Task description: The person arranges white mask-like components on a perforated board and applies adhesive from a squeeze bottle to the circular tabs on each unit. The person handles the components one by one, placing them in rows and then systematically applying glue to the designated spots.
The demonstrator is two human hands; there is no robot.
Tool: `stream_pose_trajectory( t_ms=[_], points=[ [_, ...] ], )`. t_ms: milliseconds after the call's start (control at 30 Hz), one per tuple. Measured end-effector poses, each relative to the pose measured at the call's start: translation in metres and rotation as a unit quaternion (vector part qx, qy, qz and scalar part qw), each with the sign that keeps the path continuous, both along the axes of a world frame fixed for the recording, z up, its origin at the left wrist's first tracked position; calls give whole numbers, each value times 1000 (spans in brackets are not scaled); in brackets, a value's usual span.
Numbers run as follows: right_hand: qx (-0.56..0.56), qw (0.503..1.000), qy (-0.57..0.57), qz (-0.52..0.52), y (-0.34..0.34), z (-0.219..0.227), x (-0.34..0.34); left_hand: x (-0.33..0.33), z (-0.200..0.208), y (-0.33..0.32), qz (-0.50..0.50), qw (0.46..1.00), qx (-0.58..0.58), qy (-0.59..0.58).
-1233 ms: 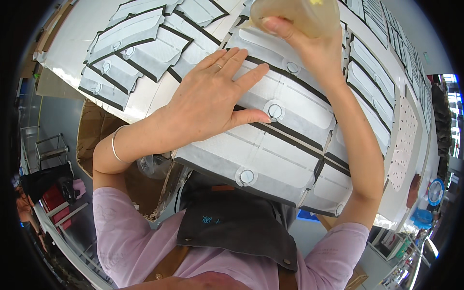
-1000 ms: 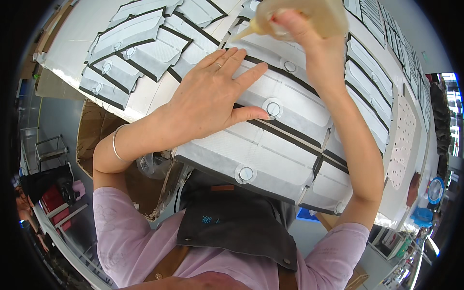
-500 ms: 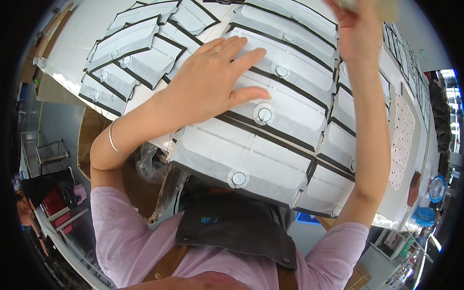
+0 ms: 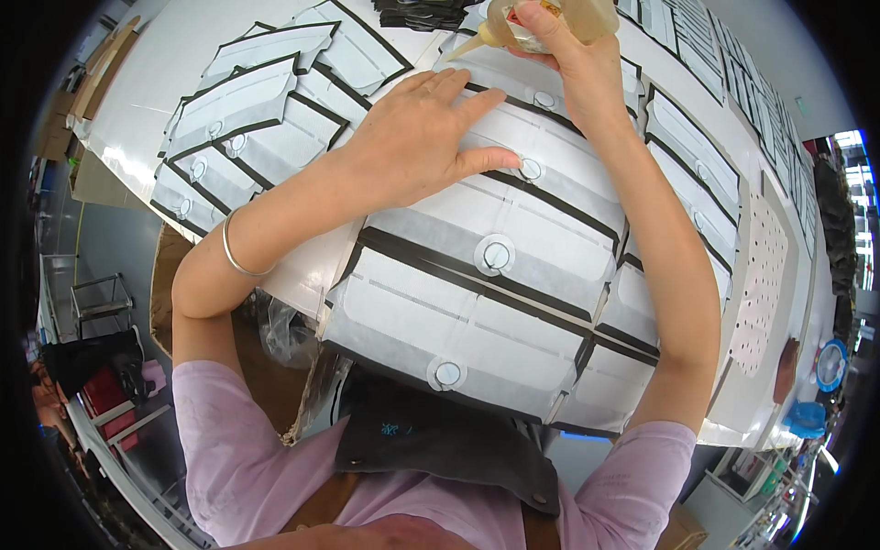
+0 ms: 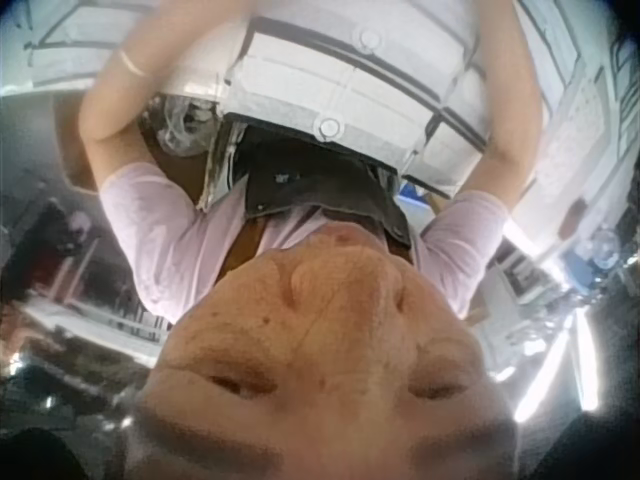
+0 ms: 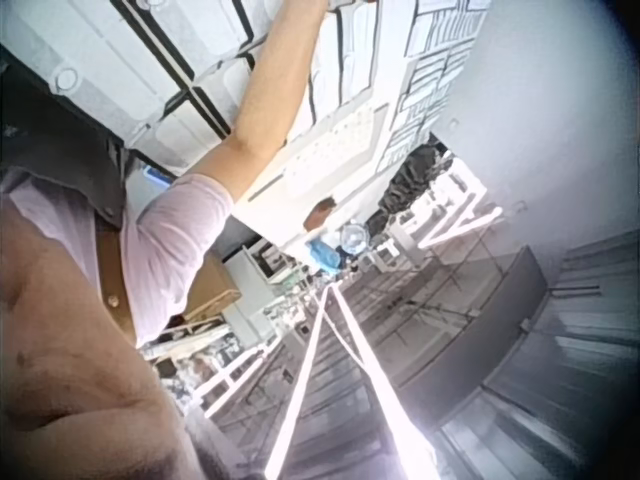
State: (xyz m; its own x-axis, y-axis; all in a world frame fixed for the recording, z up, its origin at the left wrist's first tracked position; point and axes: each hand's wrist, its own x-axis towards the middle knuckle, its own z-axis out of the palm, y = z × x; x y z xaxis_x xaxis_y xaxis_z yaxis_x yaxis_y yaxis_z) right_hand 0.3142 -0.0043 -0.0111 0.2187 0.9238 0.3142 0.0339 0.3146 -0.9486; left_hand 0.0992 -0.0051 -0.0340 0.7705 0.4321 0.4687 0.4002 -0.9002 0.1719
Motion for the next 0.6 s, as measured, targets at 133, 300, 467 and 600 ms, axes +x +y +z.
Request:
stream_pose_trajectory(
  t_ms=[133,300,467,600],
  points=[
    [27,999,-29,-27,12,-6,5,1,-3,-2,3,1000,27,-4],
    [45,993,-98,-44,16,1,1,1,-4,-1,-2,999,41,-2],
    [47,985,-159,-49,13,12,-3,0,-4,-2,-1,999,39,-5],
    [52,984,-157,-58,18,6,2,2,-5,-2,1,999,47,-8]
  ],
)
